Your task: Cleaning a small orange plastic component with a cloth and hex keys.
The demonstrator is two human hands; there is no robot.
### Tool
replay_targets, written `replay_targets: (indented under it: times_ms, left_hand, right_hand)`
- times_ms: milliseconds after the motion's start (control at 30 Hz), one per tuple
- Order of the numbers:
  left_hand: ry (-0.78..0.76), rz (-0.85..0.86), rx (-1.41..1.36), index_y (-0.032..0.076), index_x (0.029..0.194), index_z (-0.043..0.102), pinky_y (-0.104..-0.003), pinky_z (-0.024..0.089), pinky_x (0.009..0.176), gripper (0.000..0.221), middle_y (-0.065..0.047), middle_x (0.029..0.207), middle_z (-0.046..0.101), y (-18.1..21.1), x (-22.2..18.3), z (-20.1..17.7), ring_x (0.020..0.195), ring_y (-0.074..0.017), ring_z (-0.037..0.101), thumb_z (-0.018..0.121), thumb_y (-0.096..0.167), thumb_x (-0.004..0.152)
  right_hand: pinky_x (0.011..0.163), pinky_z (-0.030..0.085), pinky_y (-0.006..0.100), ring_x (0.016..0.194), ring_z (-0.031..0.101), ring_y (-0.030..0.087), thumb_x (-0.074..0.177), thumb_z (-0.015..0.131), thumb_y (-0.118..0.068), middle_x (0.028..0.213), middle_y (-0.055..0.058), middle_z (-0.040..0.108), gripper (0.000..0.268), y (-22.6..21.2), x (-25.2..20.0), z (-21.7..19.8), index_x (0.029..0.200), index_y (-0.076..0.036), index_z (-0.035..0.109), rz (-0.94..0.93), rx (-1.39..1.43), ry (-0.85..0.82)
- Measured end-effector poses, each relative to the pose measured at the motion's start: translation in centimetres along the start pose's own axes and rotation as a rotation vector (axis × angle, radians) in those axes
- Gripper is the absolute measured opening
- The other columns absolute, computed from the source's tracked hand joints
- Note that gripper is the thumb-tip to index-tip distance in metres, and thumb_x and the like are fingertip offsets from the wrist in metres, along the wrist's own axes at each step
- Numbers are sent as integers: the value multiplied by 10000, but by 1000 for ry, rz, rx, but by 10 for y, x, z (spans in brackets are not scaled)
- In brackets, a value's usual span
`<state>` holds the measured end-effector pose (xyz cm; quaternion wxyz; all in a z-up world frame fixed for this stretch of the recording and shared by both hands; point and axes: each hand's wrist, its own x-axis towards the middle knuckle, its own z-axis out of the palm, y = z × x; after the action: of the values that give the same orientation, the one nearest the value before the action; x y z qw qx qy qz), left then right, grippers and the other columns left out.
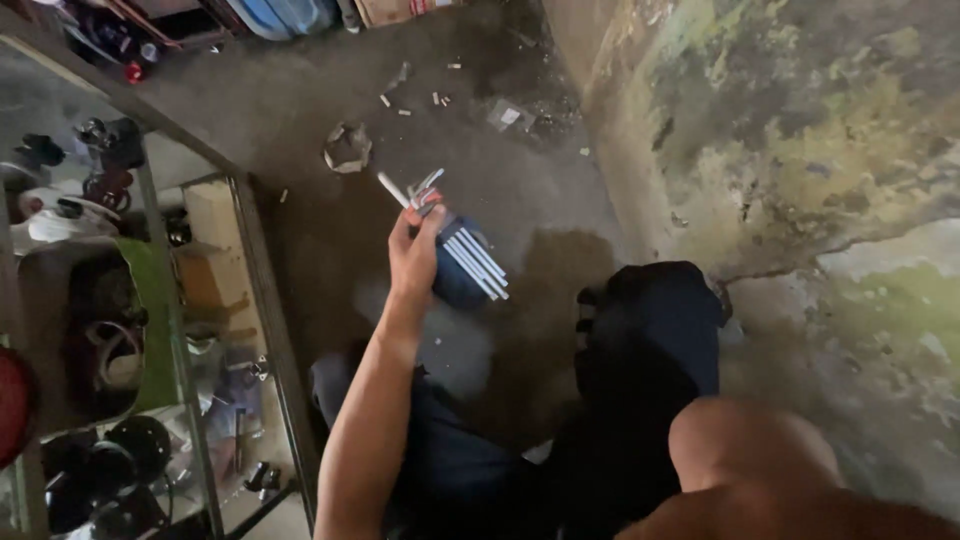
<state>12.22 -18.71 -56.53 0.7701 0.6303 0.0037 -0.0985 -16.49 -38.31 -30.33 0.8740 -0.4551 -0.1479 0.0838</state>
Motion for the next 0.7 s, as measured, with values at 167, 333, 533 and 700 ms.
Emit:
replay_targets:
  times_ms: [167, 333, 533, 700]
  left_hand:
    - [-25, 163, 5, 18, 1161, 706, -275, 481, 1006, 210, -21, 1140, 711, -43, 2, -31, 1089, -112, 631, 699, 128, 982]
    - [34, -3, 19, 47, 1168, 719, -276, 505, 930, 238, -16, 1075, 709, -28, 6, -31, 1004, -113, 646, 697, 151, 954]
    - [39, 33, 13, 33, 1164, 721, -269, 509, 906, 229, -5, 1064, 709, -19, 3, -26, 987, -101, 637, 715, 159, 973]
    - [19, 125, 88, 27, 1164, 732, -265, 485, 924, 238, -8, 1080, 706, -46, 12, -45, 998, -97, 613, 736, 138, 954]
  right_hand:
    - [750, 531, 407, 787, 642, 259, 1054, 612, -325, 881, 128, 640, 352, 4, -18, 10, 955, 12, 632, -31, -15, -28]
    - [754, 531, 408, 795, 643, 260, 1054, 611, -326, 890, 130, 641, 350, 25, -33, -27, 965, 12, 631, -33, -56, -39]
    - [759, 532, 409, 804, 645, 261, 1053, 611, -326, 900, 133, 642, 349, 156, -164, -161, 976, 13, 630, -4, 2, -2]
    - [762, 532, 409, 812, 646, 262, 1053, 610, -327, 909, 135, 643, 349, 184, -173, -165, 986, 14, 629, -24, 31, -17]
